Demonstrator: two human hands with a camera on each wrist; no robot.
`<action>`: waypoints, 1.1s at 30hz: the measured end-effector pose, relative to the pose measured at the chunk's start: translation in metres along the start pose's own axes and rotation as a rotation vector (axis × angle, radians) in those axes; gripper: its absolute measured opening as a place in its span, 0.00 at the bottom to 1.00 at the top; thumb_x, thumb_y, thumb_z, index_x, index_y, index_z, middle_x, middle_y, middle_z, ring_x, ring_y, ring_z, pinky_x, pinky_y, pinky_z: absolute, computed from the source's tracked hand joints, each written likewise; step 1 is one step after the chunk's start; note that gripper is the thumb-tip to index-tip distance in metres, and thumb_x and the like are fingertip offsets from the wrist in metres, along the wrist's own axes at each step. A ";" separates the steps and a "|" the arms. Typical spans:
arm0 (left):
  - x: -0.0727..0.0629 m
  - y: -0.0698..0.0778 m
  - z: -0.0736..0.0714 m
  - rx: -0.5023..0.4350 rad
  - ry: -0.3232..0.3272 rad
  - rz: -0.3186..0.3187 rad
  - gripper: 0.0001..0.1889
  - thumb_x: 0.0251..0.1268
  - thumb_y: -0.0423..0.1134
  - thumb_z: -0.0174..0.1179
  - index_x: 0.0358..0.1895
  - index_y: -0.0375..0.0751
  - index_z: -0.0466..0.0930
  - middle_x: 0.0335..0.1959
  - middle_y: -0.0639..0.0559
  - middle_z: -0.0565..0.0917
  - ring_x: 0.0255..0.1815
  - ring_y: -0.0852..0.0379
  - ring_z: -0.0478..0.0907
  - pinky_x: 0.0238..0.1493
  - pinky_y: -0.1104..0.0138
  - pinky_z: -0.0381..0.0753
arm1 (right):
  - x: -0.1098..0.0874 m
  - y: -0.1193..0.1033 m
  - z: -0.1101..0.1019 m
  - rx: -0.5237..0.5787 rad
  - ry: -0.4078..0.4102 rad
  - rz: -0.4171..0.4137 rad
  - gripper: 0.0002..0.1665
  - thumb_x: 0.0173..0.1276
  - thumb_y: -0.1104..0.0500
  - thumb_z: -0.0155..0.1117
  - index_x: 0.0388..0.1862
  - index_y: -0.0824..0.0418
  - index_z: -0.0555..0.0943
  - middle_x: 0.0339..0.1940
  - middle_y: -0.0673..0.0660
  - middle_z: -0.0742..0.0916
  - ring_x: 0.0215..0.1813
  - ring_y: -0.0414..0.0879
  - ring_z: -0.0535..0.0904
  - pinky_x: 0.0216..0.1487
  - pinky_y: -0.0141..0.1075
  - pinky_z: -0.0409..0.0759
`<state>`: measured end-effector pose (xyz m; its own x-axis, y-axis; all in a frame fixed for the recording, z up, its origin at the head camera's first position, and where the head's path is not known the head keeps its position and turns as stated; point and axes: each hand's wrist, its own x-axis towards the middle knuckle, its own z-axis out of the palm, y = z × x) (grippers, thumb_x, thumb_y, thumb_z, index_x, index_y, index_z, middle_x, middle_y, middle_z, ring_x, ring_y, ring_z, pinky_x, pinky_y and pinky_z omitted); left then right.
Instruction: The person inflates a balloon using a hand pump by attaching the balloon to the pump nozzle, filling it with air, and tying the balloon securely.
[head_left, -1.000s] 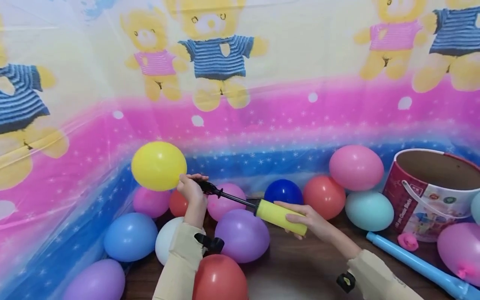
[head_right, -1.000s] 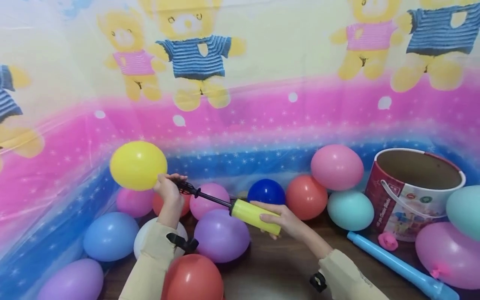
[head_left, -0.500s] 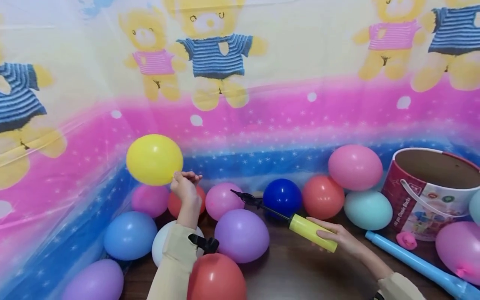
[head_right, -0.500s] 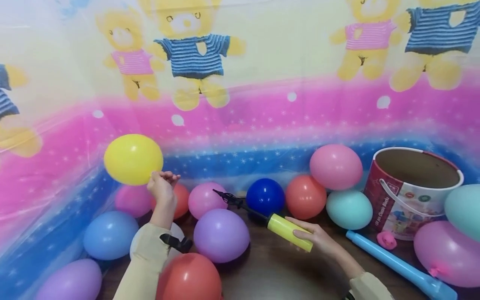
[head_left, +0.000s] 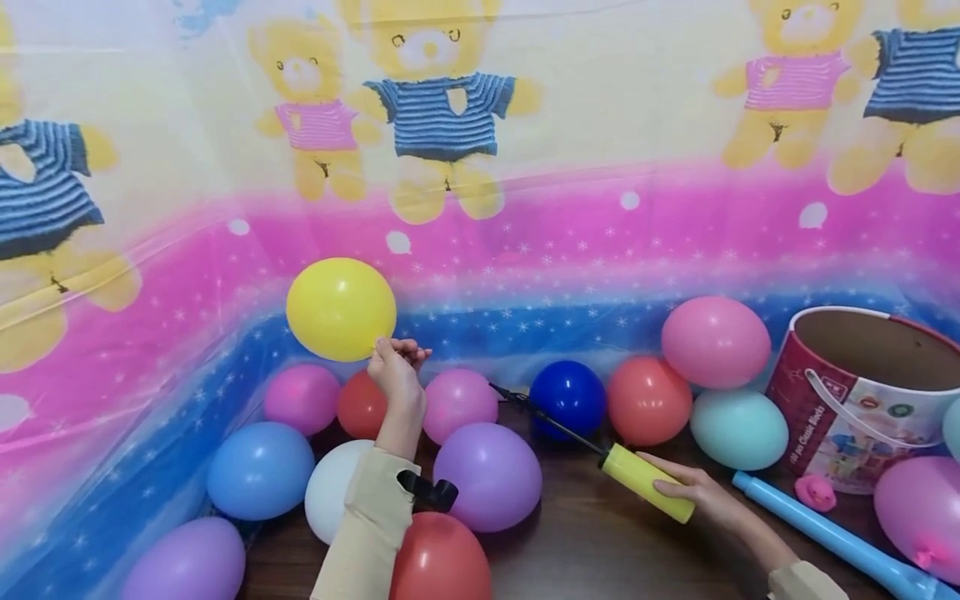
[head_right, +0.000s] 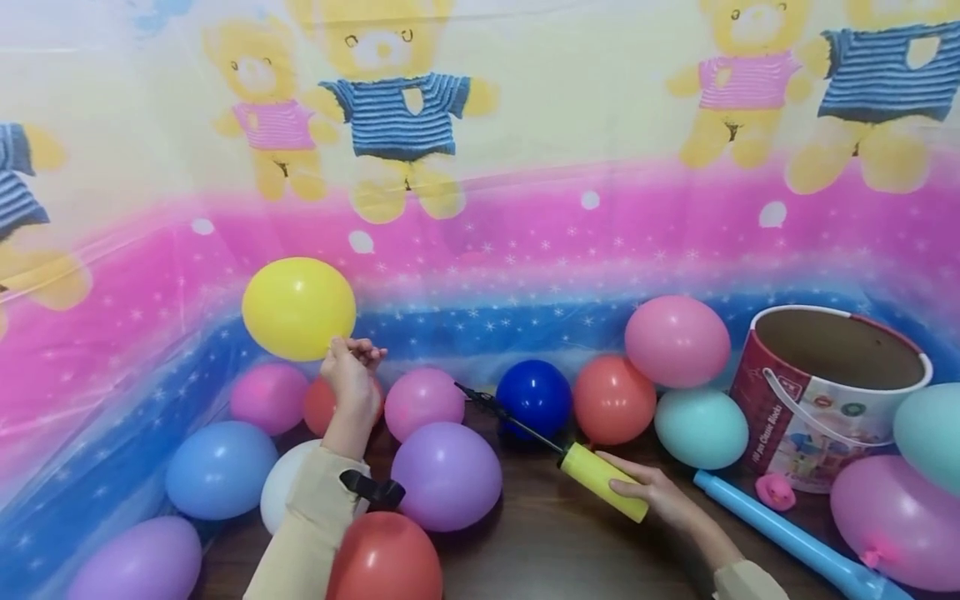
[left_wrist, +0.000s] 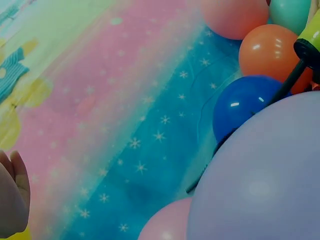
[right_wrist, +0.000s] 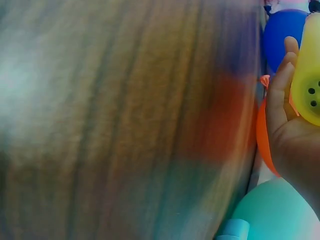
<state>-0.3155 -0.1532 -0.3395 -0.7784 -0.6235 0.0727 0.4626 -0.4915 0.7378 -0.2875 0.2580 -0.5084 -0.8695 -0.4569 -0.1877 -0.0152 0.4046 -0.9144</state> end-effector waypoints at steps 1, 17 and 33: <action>-0.001 -0.001 0.001 0.002 -0.002 0.001 0.20 0.81 0.44 0.37 0.25 0.44 0.64 0.15 0.56 0.76 0.13 0.64 0.73 0.26 0.72 0.83 | 0.000 0.001 0.001 -0.012 0.002 -0.008 0.35 0.76 0.48 0.49 0.78 0.56 0.56 0.74 0.69 0.66 0.66 0.53 0.67 0.55 0.43 0.70; -0.015 -0.013 0.010 0.027 -0.088 -0.036 0.18 0.80 0.45 0.38 0.27 0.44 0.65 0.18 0.57 0.78 0.16 0.65 0.74 0.32 0.72 0.85 | 0.028 0.006 0.026 -0.257 0.042 -0.178 0.36 0.69 0.49 0.62 0.72 0.61 0.68 0.65 0.69 0.77 0.58 0.56 0.75 0.52 0.48 0.75; -0.047 -0.027 0.034 -0.065 -0.288 -0.169 0.20 0.81 0.45 0.35 0.26 0.45 0.64 0.26 0.58 0.80 0.28 0.63 0.78 0.43 0.70 0.83 | 0.051 -0.104 0.060 -0.306 0.380 -0.498 0.12 0.68 0.57 0.64 0.46 0.60 0.86 0.44 0.57 0.89 0.47 0.47 0.84 0.47 0.32 0.82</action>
<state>-0.3054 -0.0897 -0.3406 -0.9301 -0.3370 0.1463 0.3355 -0.6170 0.7118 -0.3005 0.1451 -0.4444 -0.8344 -0.3599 0.4175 -0.5471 0.4488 -0.7065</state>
